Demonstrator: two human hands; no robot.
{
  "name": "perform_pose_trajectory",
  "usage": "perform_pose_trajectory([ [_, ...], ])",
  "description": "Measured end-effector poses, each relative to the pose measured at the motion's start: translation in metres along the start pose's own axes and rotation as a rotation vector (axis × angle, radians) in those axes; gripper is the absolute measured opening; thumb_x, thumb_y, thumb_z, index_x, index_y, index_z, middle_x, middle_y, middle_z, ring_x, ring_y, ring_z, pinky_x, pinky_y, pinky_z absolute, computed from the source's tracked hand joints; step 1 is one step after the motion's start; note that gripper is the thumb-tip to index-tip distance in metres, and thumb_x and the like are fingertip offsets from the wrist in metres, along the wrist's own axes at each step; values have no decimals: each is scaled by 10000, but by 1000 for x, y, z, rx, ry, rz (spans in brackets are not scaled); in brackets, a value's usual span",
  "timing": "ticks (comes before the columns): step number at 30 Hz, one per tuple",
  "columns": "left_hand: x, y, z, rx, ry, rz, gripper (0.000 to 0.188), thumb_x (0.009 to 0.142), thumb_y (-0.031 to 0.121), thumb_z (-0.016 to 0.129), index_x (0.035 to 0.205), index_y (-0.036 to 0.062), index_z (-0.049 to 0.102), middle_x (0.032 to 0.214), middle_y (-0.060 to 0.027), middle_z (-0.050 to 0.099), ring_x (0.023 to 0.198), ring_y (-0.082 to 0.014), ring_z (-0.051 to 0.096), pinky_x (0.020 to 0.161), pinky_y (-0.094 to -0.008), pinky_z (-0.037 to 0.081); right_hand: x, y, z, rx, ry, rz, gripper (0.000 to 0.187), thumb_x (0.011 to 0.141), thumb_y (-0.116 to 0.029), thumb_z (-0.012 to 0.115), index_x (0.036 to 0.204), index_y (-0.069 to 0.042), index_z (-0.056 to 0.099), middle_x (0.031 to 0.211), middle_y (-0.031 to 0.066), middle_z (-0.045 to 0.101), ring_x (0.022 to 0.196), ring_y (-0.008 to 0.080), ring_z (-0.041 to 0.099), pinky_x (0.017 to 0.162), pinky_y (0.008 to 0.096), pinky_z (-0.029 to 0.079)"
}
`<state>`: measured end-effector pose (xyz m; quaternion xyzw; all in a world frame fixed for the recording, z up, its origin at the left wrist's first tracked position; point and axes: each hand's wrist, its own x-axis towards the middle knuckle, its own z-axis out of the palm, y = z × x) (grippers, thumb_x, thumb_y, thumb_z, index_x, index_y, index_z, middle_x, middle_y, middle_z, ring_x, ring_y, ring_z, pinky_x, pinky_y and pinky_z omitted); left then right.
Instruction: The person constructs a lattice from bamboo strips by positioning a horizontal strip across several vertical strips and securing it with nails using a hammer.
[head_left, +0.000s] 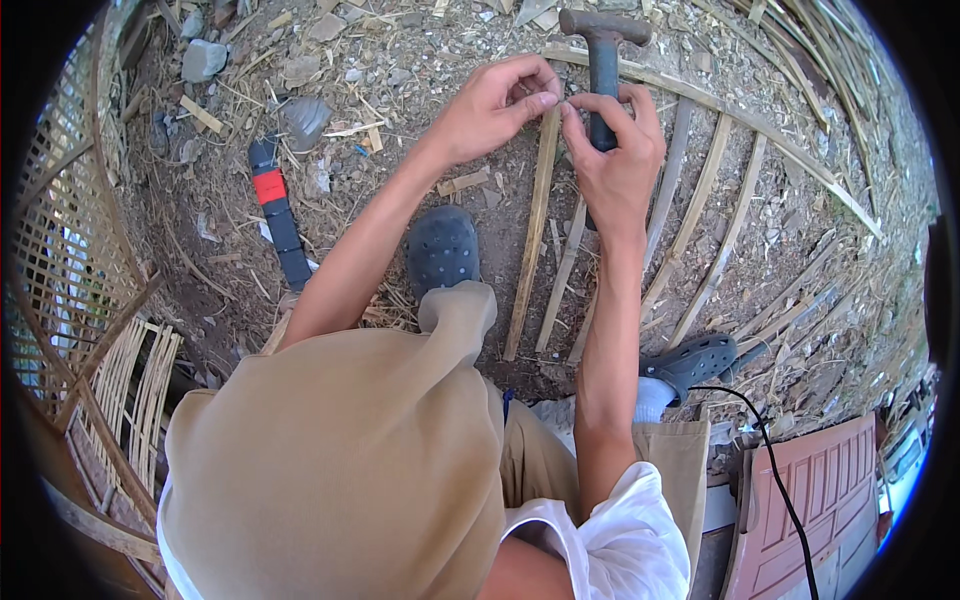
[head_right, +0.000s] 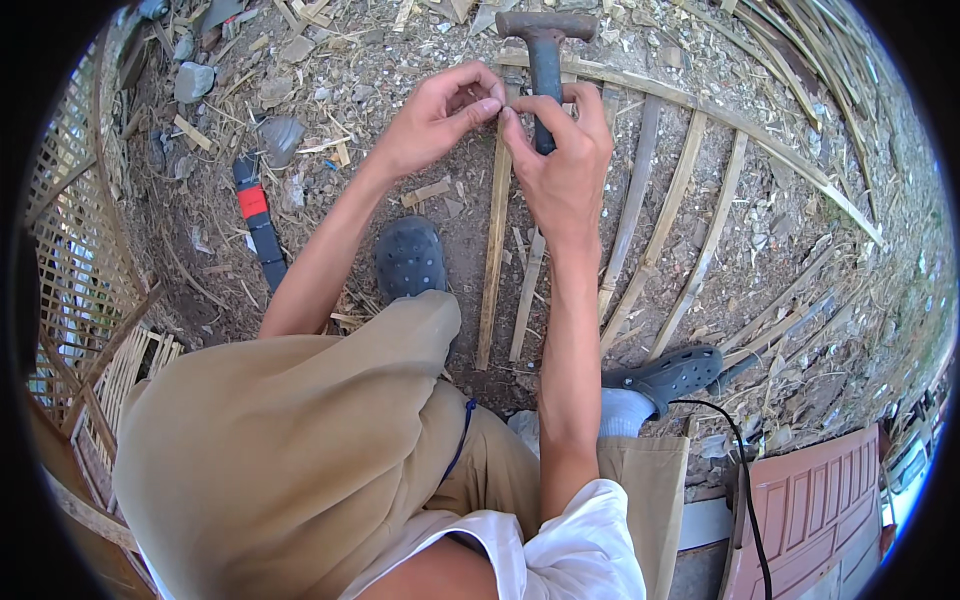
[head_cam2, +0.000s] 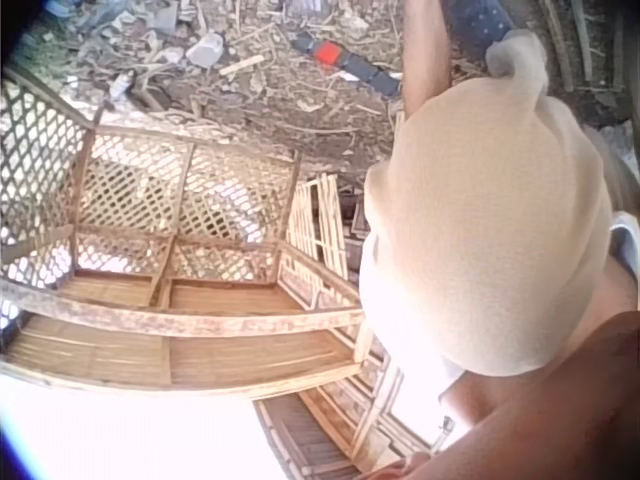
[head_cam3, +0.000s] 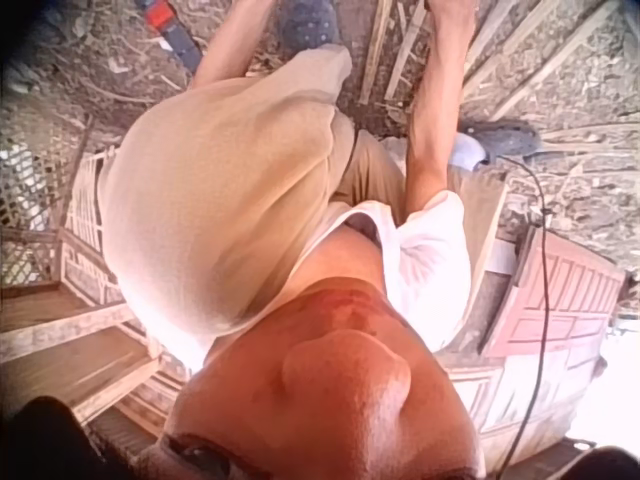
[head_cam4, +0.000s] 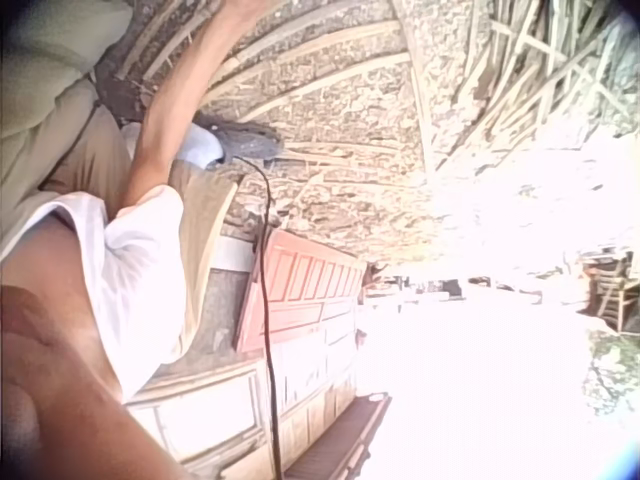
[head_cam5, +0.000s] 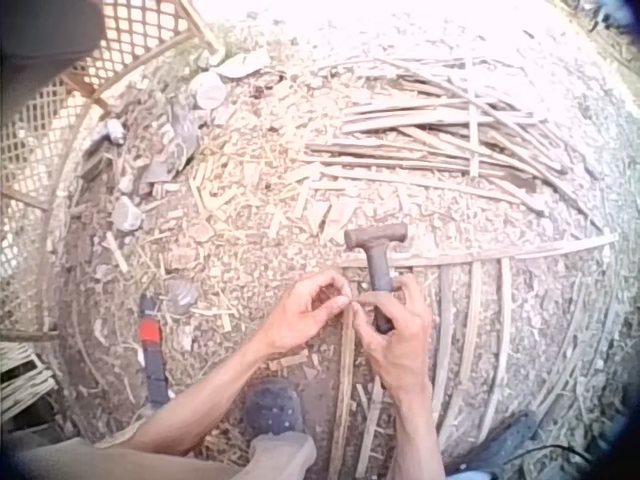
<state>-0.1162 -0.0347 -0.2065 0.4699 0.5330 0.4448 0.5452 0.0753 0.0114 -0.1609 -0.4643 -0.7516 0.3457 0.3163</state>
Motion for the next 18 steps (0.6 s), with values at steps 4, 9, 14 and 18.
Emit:
perform_pose_trajectory([
  [4, 6, 21, -2, 410, 50, 250, 197, 953, 21, 797, 1141, 6, 740, 991, -85, 711, 921, -210, 713, 808, -350, 590, 10, -4, -10, -26, -84, 56, 186, 884, -56, 881, 1063, -54, 828, 1047, 156, 676, 941, 346, 708, 813, 449, 563],
  [9, 13, 19, 3, 565, 160, 438, 242, 853, -68, 810, 1082, -2, 768, 1019, -124, 748, 938, -276, 764, 792, -401, 619, 14, 3, -10, -77, -109, -27, 189, 886, -51, 881, 1065, -52, 818, 1062, 187, 681, 944, 383, 716, 822, 468, 569],
  [14, 15, 19, 15, 610, 254, 478, 209, 829, -97, 807, 1017, -11, 776, 981, -125, 759, 873, -269, 764, 776, -387, 617, 16, 2, -10, -90, -112, -15, 213, 877, -45, 886, 1080, -59, 824, 1060, 196, 679, 949, 385, 719, 828, 473, 572],
  [18, 15, 9, 18, 439, 377, 296, 177, 848, -75, 834, 1006, -8, 793, 957, -104, 775, 830, -209, 758, 757, -351, 599, 18, 5, -9, -80, -63, -5, 246, 882, 0, 851, 1115, -77, 835, 1055, 192, 672, 931, 383, 715, 815, 469, 573],
])
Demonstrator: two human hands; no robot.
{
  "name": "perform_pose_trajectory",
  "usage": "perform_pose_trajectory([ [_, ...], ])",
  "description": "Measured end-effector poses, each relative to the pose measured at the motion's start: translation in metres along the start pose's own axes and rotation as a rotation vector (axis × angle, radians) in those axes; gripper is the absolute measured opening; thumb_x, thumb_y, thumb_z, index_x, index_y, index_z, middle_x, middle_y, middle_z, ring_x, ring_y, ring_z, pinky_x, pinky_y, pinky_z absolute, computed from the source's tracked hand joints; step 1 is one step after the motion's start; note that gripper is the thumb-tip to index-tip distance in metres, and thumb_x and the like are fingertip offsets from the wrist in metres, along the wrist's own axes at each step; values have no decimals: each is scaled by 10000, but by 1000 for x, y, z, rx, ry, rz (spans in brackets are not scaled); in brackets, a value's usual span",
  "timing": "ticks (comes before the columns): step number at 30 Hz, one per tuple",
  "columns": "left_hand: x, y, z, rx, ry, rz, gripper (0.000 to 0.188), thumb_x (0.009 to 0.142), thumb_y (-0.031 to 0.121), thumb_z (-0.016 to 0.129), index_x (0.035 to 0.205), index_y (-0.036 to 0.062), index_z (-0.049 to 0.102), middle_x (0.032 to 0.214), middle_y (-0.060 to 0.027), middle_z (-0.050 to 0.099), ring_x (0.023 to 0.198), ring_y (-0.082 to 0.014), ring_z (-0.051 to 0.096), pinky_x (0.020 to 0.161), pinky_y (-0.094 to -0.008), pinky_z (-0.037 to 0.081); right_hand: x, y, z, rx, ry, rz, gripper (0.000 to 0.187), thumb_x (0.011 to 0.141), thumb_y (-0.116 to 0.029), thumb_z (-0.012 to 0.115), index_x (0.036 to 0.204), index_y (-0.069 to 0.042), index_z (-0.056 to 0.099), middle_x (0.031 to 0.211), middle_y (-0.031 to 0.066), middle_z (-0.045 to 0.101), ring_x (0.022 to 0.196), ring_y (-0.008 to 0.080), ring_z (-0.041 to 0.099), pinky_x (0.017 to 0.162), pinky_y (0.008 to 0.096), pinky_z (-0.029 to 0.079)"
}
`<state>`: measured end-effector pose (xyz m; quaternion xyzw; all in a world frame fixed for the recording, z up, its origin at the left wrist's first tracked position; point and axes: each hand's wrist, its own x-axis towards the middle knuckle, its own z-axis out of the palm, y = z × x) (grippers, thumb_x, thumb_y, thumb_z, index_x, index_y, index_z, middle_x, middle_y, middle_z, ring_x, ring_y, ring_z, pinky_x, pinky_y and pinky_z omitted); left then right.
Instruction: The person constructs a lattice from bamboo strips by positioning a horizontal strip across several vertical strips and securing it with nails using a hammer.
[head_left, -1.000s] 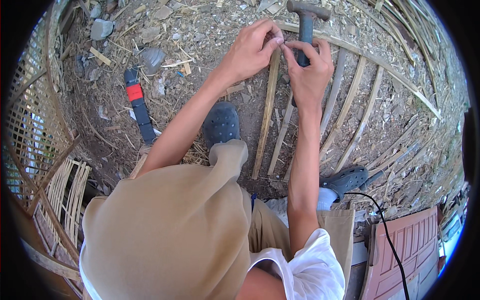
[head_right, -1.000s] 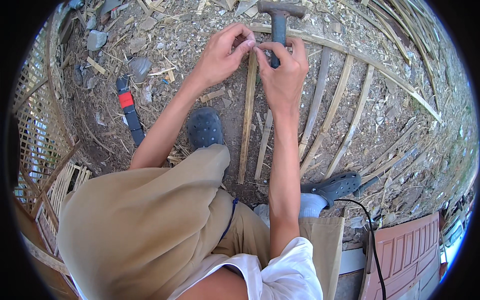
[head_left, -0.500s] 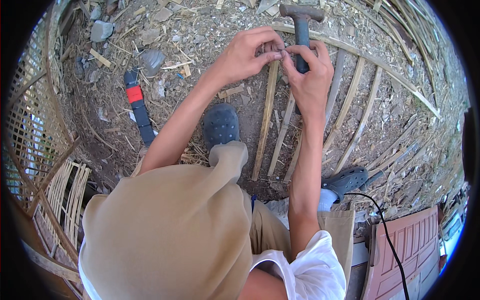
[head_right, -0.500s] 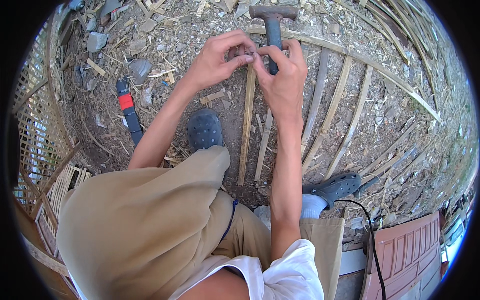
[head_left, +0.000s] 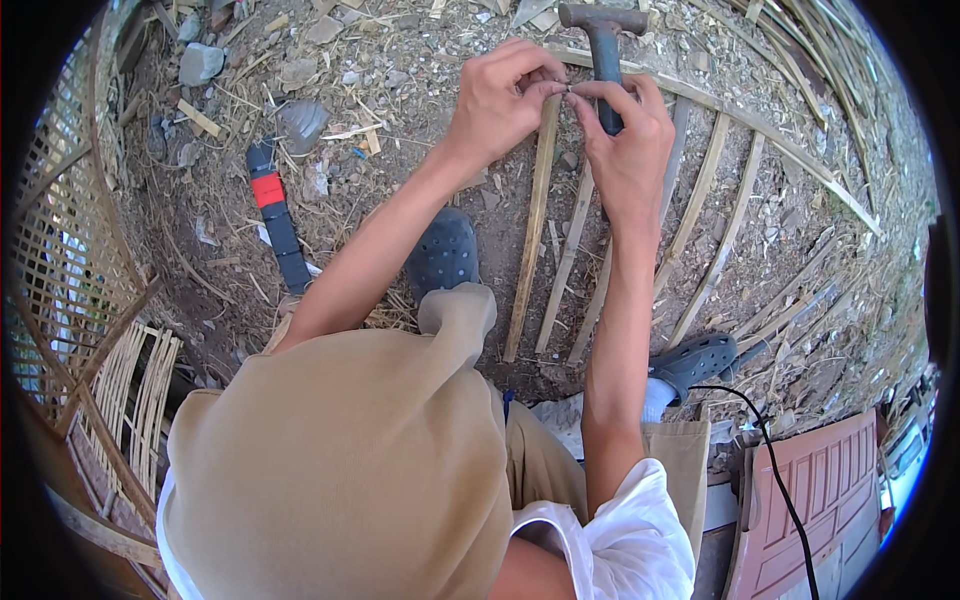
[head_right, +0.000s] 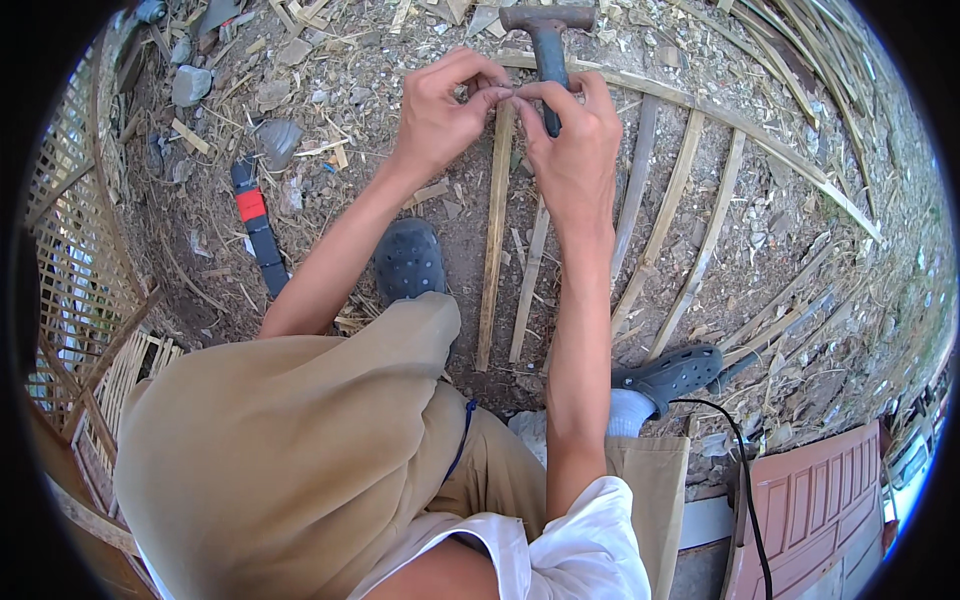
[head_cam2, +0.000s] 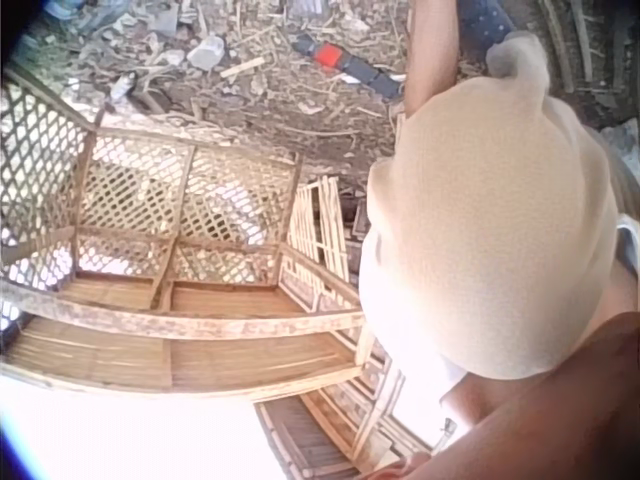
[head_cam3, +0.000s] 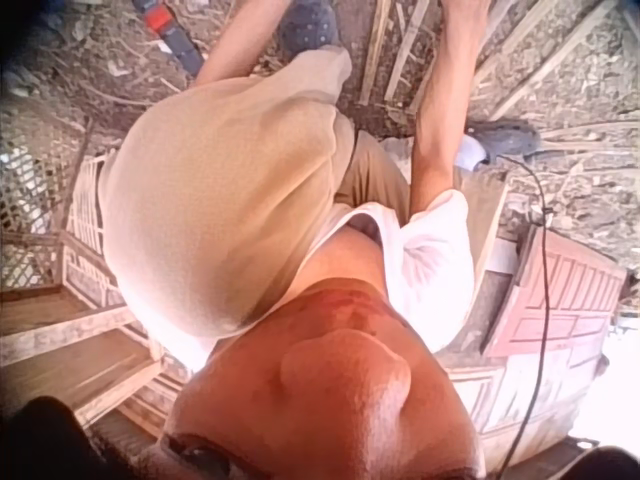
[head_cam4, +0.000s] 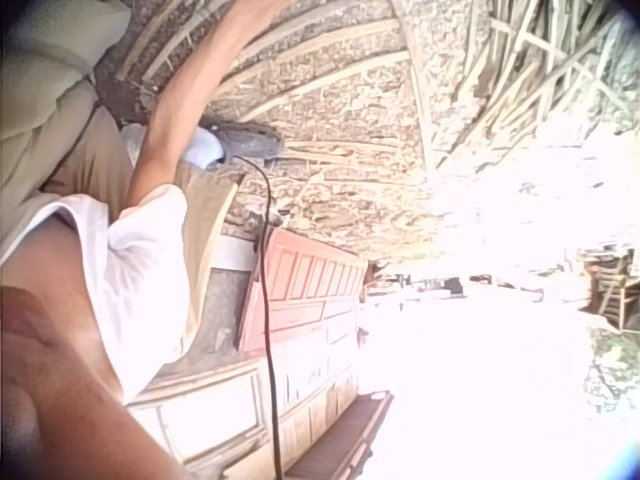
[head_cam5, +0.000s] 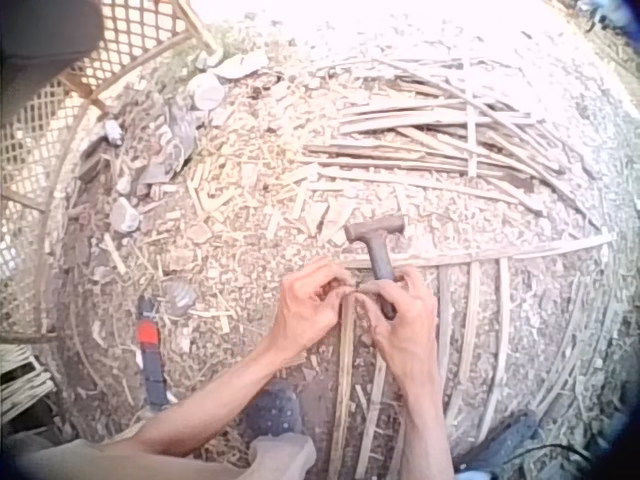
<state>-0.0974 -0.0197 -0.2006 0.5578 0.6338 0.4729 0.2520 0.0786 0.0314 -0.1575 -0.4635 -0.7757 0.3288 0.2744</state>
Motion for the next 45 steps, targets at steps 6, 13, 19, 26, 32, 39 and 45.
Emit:
perform_pose_trajectory([
  [6, 11, -29, 8, -65, 153, -196, 93, 908, -5, 863, 990, 25, 831, 955, -42, 801, 771, -118, 708, 716, -300, 567, 3, 21, 2, -200, 73, 23, 397, 915, 68, 728, 1244, -135, 820, 1142, 190, 619, 914, 395, 716, 811, 490, 581],
  [13, 16, -33, 14, 46, 216, -113, 92, 920, -6, 857, 999, 42, 852, 962, -34, 798, 733, -88, 659, 679, -277, 533, 1, 42, -10, -335, 168, 26, 541, 902, 99, 677, 1341, -192, 800, 1211, 203, 614, 972, 431, 728, 834, 520, 586],
  [19, 14, -35, 15, 38, 244, -104, 101, 919, -21, 853, 1004, 35, 859, 981, -31, 796, 742, -83, 652, 682, -266, 529, -8, 57, -12, -323, 148, 65, 618, 904, 102, 674, 1414, -227, 787, 1342, 238, 647, 1071, 446, 738, 893, 521, 591],
  [26, 14, -34, 15, 24, 257, -139, 100, 917, -23, 857, 999, 32, 863, 967, -35, 800, 767, -82, 678, 696, -259, 540, -12, 61, -15, -327, 167, 78, 629, 909, 102, 667, 1431, -229, 783, 1427, 271, 620, 1188, 469, 716, 973, 530, 584],
  [32, 14, -33, 20, 36, 216, -112, 99, 914, -18, 861, 999, 33, 865, 975, -45, 808, 791, -102, 715, 715, -267, 573, -13, 65, -15, -342, 152, 102, 608, 912, 96, 671, 1416, -221, 791, 1459, 286, 607, 1216, 480, 713, 987, 538, 587],
  [39, 11, -38, 27, 35, 217, -69, 98, 914, -36, 851, 989, 26, 852, 988, -54, 809, 809, -115, 740, 710, -271, 589, -15, 64, -14, -357, 160, 116, 556, 939, 76, 680, 1394, -218, 805, 1471, 277, 605, 1216, 478, 714, 987, 538, 590],
  [45, 8, -30, 29, 0, 245, -95, 82, 911, -56, 841, 960, 8, 826, 997, -79, 809, 867, -139, 769, 741, -287, 613, -16, 65, -14, -360, 150, 123, 560, 948, 72, 689, 1403, -233, 805, 1479, 260, 599, 1222, 465, 715, 982, 526, 594],
])
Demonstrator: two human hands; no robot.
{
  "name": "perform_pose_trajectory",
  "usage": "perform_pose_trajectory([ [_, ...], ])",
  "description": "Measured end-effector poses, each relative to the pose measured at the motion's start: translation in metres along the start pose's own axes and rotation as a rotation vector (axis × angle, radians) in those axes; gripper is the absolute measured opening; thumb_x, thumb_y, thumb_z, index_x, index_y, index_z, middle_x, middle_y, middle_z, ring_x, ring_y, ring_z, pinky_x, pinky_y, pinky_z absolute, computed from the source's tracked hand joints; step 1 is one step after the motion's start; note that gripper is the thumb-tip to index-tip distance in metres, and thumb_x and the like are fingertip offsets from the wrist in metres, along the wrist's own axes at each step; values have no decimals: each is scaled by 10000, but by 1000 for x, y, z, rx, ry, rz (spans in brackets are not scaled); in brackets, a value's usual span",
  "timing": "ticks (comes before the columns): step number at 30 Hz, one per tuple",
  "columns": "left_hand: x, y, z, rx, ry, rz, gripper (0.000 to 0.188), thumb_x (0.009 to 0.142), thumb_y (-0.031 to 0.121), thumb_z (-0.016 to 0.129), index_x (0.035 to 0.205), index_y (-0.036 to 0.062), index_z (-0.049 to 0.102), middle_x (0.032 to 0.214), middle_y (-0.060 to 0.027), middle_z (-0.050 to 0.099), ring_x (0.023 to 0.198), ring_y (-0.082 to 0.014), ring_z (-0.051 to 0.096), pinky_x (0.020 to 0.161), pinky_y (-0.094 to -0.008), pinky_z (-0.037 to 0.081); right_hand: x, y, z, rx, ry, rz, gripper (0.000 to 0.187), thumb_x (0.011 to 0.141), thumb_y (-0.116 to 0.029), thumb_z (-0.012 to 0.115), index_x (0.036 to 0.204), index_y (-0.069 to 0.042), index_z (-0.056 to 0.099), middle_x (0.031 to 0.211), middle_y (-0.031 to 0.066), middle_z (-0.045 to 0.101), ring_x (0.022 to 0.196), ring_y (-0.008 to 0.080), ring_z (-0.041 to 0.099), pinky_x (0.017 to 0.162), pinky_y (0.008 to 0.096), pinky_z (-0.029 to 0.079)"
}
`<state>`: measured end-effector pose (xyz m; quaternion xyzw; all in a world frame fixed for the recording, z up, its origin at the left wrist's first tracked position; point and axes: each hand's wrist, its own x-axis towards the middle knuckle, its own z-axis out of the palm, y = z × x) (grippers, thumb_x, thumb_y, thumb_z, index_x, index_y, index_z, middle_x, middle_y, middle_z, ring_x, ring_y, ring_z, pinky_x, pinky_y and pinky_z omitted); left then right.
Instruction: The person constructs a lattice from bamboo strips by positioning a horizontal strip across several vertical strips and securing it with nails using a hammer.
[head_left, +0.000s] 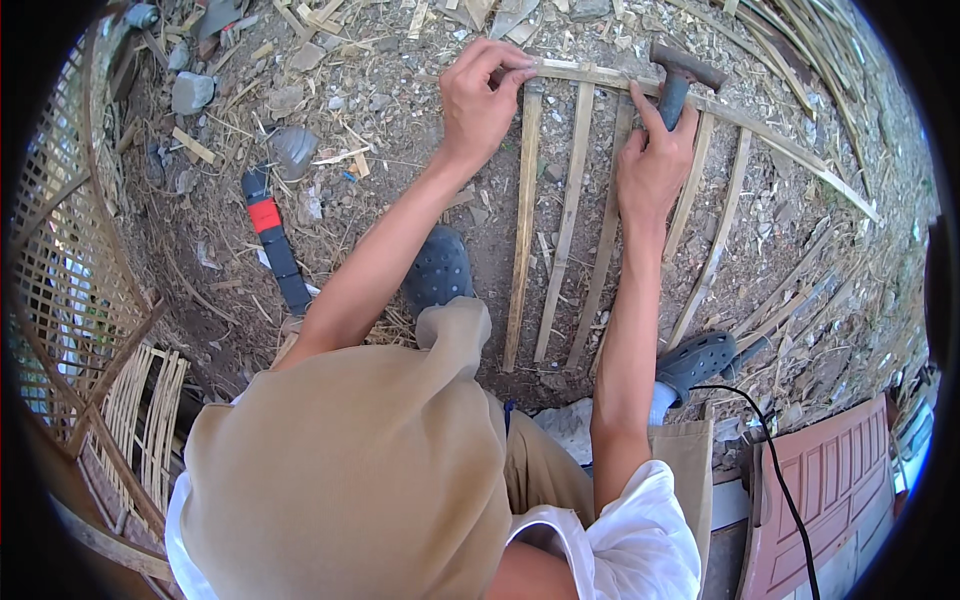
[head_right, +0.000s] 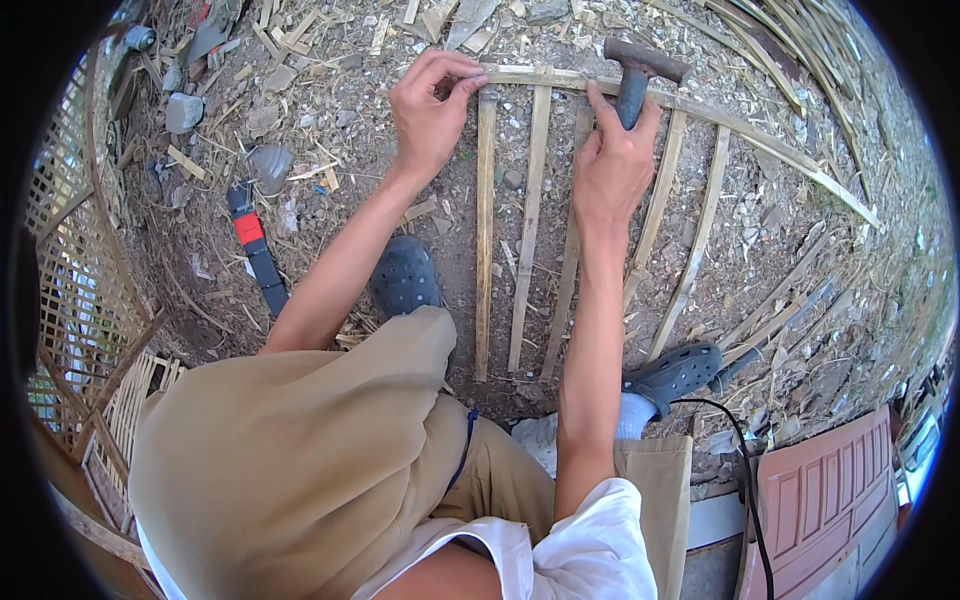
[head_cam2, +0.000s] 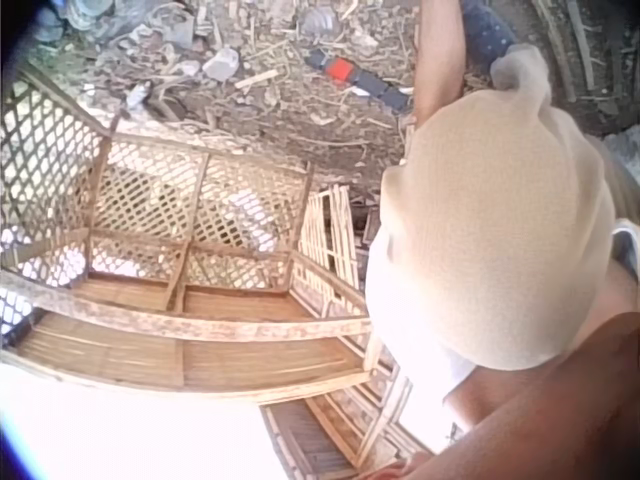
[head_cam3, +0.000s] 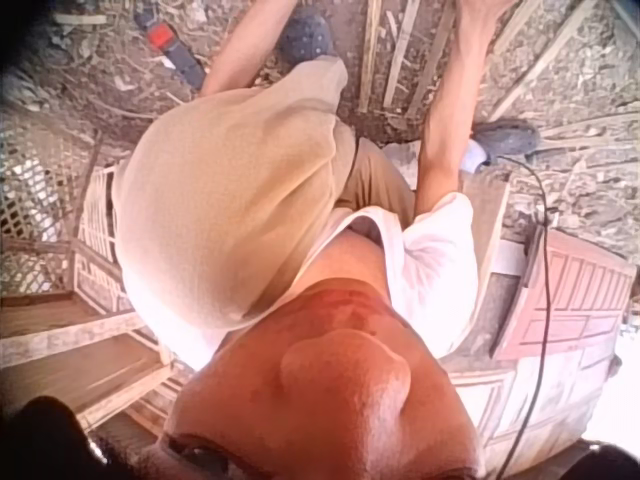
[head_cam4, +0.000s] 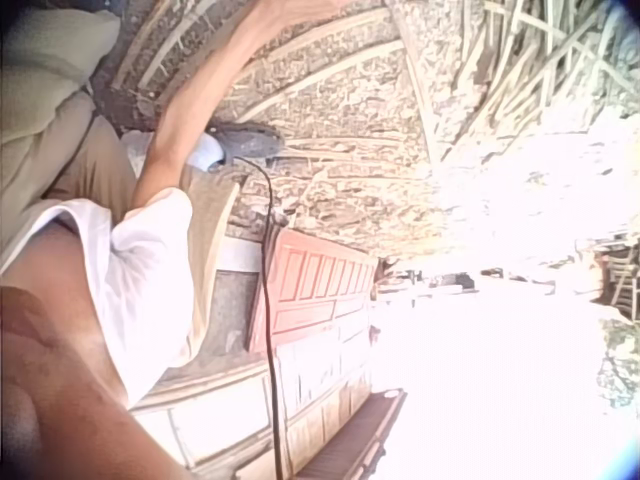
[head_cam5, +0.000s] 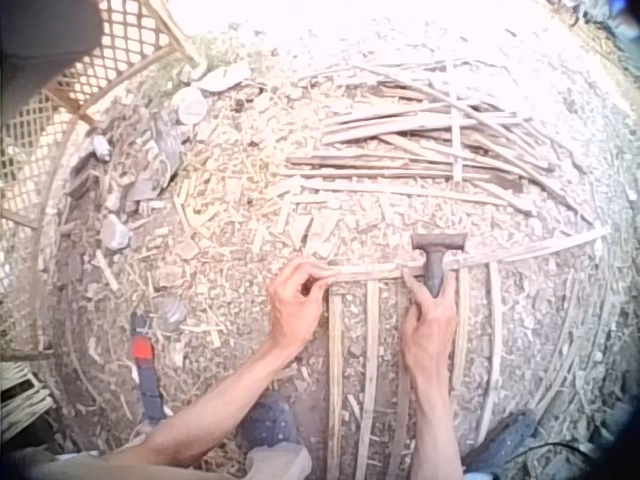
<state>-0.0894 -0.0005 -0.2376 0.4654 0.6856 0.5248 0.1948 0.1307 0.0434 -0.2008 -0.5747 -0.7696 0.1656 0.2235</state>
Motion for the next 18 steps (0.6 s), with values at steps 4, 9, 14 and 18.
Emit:
perform_pose_trajectory([
  [4, -2, -2, -2, 2, 9, 14, 82, 903, -65, 841, 952, -4, 818, 1014, -92, 818, 905, -169, 790, 782, -310, 629, 1, -1, 1, -10, 20, -19, 568, 947, 73, 692, 1408, -240, 804, 1482, 253, 598, 1221, 457, 716, 982, 521, 595],
  [9, -2, -2, -2, 37, 6, 25, 93, 894, -75, 841, 954, -6, 824, 1026, -100, 831, 921, -185, 799, 827, -321, 637, 1, 0, 2, -20, 36, -19, 569, 945, 76, 695, 1403, -241, 808, 1495, 255, 594, 1239, 456, 711, 995, 519, 593],
  [14, -2, -2, -1, -10, 10, -2, 102, 893, -73, 841, 968, -6, 830, 1031, -103, 834, 918, -185, 799, 835, -320, 635, 1, 1, 2, 9, 29, -11, 573, 943, 80, 693, 1397, -249, 812, 1509, 255, 589, 1255, 455, 706, 1005, 516, 591],
  [18, -3, -4, -1, 34, 5, 32, 114, 896, -69, 840, 984, 4, 831, 1028, -100, 828, 908, -191, 792, 831, -323, 633, 1, 2, 2, 4, 35, -9, 577, 942, 82, 692, 1391, -258, 815, 1498, 246, 593, 1244, 449, 711, 998, 514, 591],
])
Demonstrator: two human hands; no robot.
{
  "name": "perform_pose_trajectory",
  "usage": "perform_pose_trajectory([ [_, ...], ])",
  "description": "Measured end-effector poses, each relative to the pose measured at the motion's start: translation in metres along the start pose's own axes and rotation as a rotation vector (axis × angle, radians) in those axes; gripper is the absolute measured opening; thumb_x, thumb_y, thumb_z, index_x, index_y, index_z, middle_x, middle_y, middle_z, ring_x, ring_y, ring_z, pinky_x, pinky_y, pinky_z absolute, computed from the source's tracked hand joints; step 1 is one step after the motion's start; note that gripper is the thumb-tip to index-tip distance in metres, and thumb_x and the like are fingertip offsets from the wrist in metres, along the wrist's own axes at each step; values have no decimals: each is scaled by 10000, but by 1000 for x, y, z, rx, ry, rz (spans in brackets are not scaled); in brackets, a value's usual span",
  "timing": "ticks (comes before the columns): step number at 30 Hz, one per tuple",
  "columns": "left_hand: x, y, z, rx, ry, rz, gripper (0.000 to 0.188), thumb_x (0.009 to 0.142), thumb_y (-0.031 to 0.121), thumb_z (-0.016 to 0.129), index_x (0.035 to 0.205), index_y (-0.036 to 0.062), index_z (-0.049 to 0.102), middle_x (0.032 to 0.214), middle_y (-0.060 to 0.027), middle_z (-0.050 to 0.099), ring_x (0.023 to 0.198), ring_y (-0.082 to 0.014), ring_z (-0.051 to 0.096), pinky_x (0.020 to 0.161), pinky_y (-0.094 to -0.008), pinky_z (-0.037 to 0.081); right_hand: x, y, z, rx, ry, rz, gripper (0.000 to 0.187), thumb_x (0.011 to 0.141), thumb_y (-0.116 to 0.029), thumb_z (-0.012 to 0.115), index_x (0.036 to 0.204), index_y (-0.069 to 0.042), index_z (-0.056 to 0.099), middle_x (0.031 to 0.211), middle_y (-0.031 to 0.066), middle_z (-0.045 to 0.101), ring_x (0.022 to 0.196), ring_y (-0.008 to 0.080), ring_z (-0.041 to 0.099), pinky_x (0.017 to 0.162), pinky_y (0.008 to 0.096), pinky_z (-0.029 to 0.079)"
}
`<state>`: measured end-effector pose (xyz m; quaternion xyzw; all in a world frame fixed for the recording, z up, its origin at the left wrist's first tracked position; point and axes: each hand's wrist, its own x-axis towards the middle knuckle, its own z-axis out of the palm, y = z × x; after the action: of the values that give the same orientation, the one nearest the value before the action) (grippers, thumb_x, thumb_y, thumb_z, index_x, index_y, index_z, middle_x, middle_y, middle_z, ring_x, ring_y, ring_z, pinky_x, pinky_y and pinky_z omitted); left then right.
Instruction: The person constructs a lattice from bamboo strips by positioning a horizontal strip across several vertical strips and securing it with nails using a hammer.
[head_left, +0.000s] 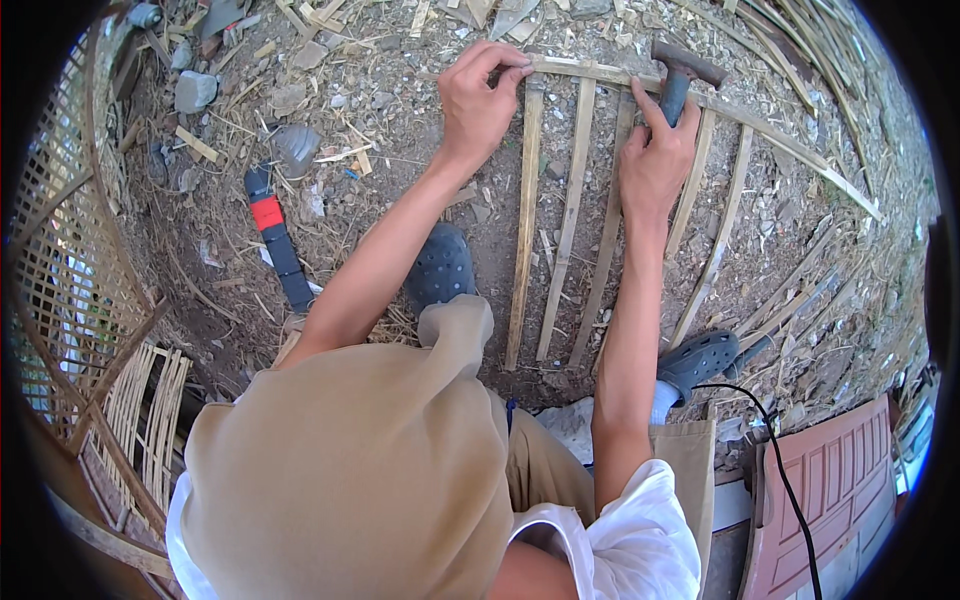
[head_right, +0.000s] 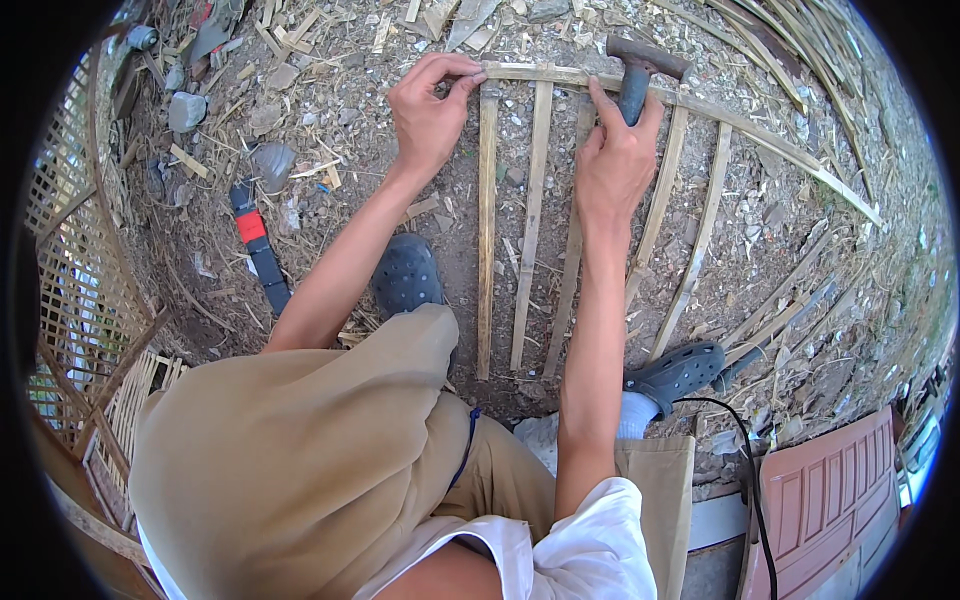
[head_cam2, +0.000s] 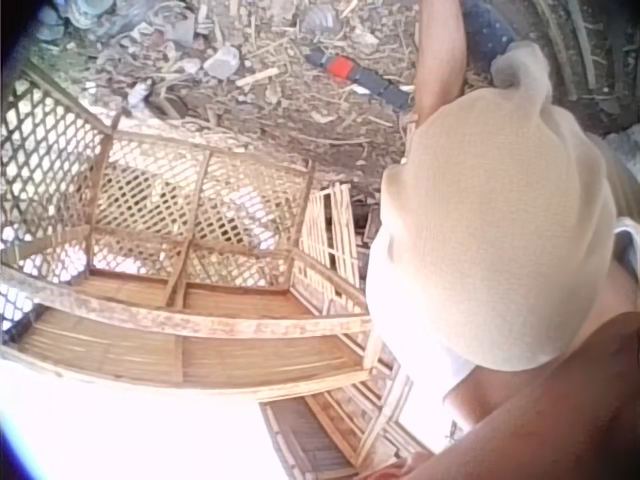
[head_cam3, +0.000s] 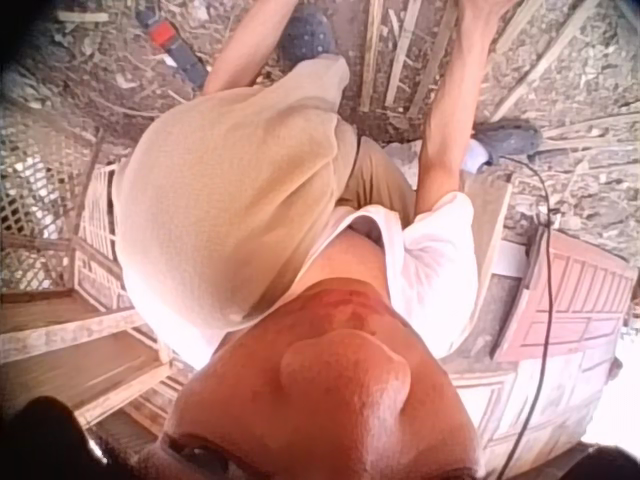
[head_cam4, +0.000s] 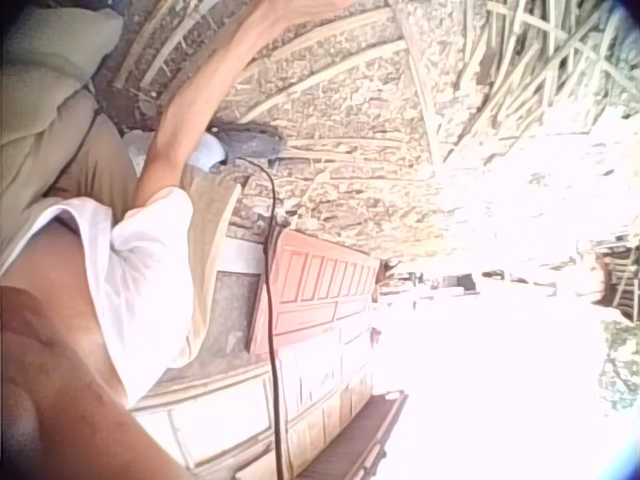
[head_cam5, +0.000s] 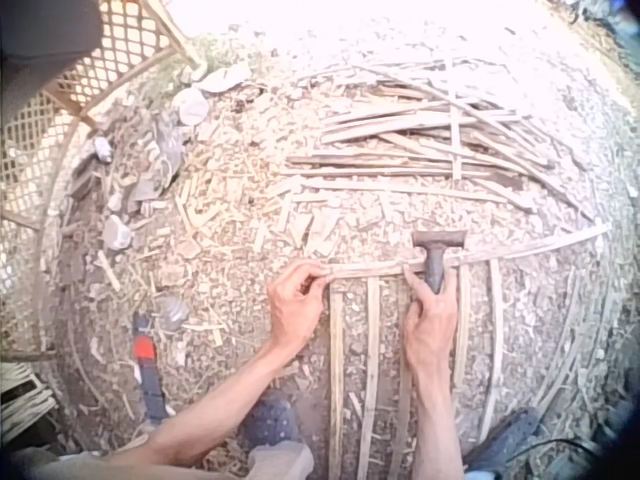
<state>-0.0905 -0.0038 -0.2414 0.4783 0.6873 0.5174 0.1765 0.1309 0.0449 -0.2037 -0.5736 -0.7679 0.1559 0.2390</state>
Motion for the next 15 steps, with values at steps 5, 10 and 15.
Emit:
perform_pose_trajectory([
  [5, 1, -4, -1, 118, -31, 110, 129, 893, -65, 835, 991, 16, 816, 1014, -101, 813, 920, -218, 775, 820, -340, 619, -1, -5, -1, -25, -18, 42, 564, 943, 72, 701, 1380, -265, 819, 1446, 223, 608, 1153, 445, 739, 955, 522, 599],
  [10, 5, -4, 5, 124, -12, 135, 133, 858, -79, 824, 937, 19, 781, 976, -102, 804, 948, -270, 754, 843, -375, 593, -3, -6, 2, -41, 11, 34, 538, 956, 53, 702, 1364, -276, 823, 1411, 208, 612, 1022, 445, 765, 868, 531, 616],
  [15, 5, -11, 9, 58, 0, 147, 155, 836, -98, 818, 914, 22, 761, 966, -96, 804, 936, -277, 747, 856, -391, 586, -5, -5, 4, -40, -2, 79, 563, 943, 46, 698, 1354, -318, 822, 1356, 188, 620, 974, 443, 762, 829, 529, 633],
])
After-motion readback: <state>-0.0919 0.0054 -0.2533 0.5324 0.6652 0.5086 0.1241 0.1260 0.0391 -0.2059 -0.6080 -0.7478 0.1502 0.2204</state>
